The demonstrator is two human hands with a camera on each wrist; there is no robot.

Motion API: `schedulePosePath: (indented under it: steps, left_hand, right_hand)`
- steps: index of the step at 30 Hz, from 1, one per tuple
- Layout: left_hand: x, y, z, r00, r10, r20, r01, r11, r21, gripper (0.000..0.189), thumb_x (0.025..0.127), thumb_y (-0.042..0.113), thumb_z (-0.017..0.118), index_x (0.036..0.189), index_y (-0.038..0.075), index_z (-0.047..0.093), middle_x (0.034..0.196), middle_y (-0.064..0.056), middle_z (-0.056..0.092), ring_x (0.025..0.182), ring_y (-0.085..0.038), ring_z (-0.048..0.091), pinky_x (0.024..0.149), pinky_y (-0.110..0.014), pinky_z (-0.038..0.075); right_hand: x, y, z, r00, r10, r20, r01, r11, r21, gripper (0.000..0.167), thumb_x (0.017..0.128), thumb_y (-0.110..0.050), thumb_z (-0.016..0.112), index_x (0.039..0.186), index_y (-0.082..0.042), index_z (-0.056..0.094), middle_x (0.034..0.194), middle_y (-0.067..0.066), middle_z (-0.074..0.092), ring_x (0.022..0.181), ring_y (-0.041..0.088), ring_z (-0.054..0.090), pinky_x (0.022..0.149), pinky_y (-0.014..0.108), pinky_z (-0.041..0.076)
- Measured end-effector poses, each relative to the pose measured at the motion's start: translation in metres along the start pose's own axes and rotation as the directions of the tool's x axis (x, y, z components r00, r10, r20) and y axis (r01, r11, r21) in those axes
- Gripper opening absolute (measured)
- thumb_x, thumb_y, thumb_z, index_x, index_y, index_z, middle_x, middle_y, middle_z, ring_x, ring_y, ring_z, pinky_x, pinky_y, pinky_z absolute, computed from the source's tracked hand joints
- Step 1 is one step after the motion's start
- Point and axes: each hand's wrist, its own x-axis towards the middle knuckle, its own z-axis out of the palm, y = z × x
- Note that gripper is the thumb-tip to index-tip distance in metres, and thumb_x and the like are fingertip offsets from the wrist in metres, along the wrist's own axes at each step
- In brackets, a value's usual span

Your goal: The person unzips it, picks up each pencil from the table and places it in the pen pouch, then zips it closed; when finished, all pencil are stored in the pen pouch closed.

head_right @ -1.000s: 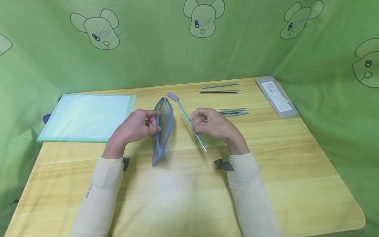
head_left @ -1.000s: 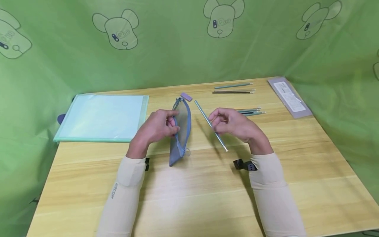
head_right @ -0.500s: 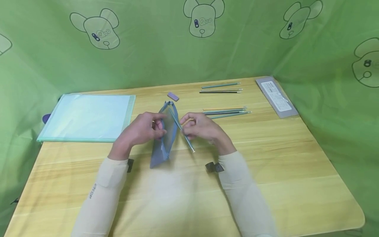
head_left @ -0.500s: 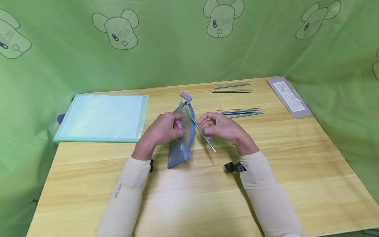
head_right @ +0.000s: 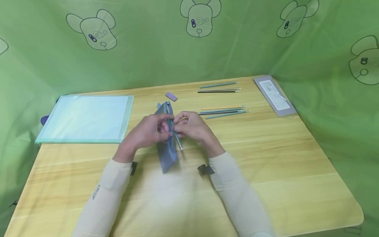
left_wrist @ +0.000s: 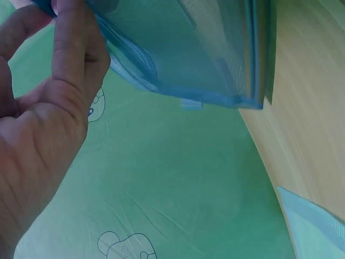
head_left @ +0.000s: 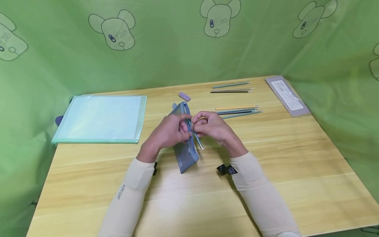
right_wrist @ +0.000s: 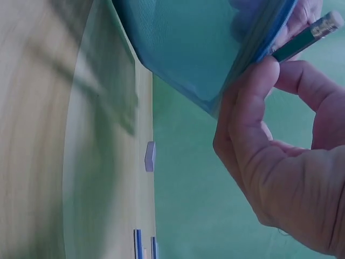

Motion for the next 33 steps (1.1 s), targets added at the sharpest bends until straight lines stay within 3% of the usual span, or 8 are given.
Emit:
schedulePosePath:
  steps: [6, 11, 17, 24, 33]
  left_hand:
    - [0.0003, -0.0008, 0.0001, 0.997, -0.049, -0.054, 0.045, 0.997, -0.070, 0.065, 0.095, 0.002, 0.077, 0.154, -0.002, 0.052, 0.097, -0.012, 0.073, 0.075, -0.015, 0.074, 0.071, -0.027, 0.064]
    - [0.0015, -0.0014, -0.0009, 0.992, -0.081, -0.095, 0.073, 0.994, -0.083, 0.063, 0.095, 0.003, 0.078, 0.153, -0.001, 0.055, 0.096, -0.011, 0.073, 0.075, -0.016, 0.074, 0.069, -0.027, 0.063]
    - [0.0024, 0.0003, -0.0024, 0.988, -0.087, -0.130, 0.075, 0.993, -0.090, 0.060, 0.096, 0.006, 0.079, 0.151, -0.001, 0.057, 0.099, -0.012, 0.074, 0.080, -0.017, 0.074, 0.073, -0.028, 0.064]
    - [0.0026, -0.0005, -0.0047, 0.985, -0.094, -0.146, 0.082, 0.993, -0.084, 0.060, 0.095, 0.004, 0.079, 0.151, 0.000, 0.058, 0.102, -0.012, 0.072, 0.086, -0.020, 0.072, 0.076, -0.028, 0.063]
    - [0.0007, 0.0006, -0.0053, 0.984, -0.100, -0.148, 0.081, 0.988, -0.128, 0.063, 0.093, 0.001, 0.079, 0.152, 0.004, 0.056, 0.101, -0.013, 0.071, 0.083, -0.021, 0.071, 0.073, -0.031, 0.066]
  right_hand:
    - [0.0004, -0.0019, 0.0071, 0.999, -0.009, -0.042, 0.009, 1.000, 0.001, 0.019, 0.094, 0.000, 0.072, 0.111, 0.003, 0.063, 0.085, 0.001, 0.068, 0.077, 0.013, 0.069, 0.078, 0.029, 0.067]
    - [0.0009, -0.0028, 0.0089, 0.997, -0.026, -0.078, 0.026, 1.000, 0.005, 0.017, 0.097, 0.001, 0.075, 0.110, 0.004, 0.063, 0.085, 0.000, 0.069, 0.078, 0.012, 0.070, 0.078, 0.027, 0.067]
    - [-0.0015, -0.0063, 0.0073, 0.999, -0.027, -0.047, 0.030, 0.996, 0.079, 0.016, 0.099, 0.001, 0.073, 0.110, 0.002, 0.063, 0.082, -0.004, 0.072, 0.078, 0.010, 0.073, 0.078, 0.026, 0.067]
    - [-0.0014, -0.0041, 0.0035, 1.000, -0.008, 0.014, 0.005, 0.983, 0.186, 0.013, 0.101, -0.002, 0.070, 0.110, -0.002, 0.060, 0.077, -0.006, 0.074, 0.069, 0.008, 0.070, 0.067, 0.021, 0.064]
    - [0.0008, -0.0022, 0.0040, 0.998, 0.012, 0.060, -0.022, 0.987, 0.157, 0.022, 0.103, -0.009, 0.069, 0.121, -0.007, 0.055, 0.066, -0.006, 0.069, 0.055, 0.007, 0.058, 0.051, 0.018, 0.048]
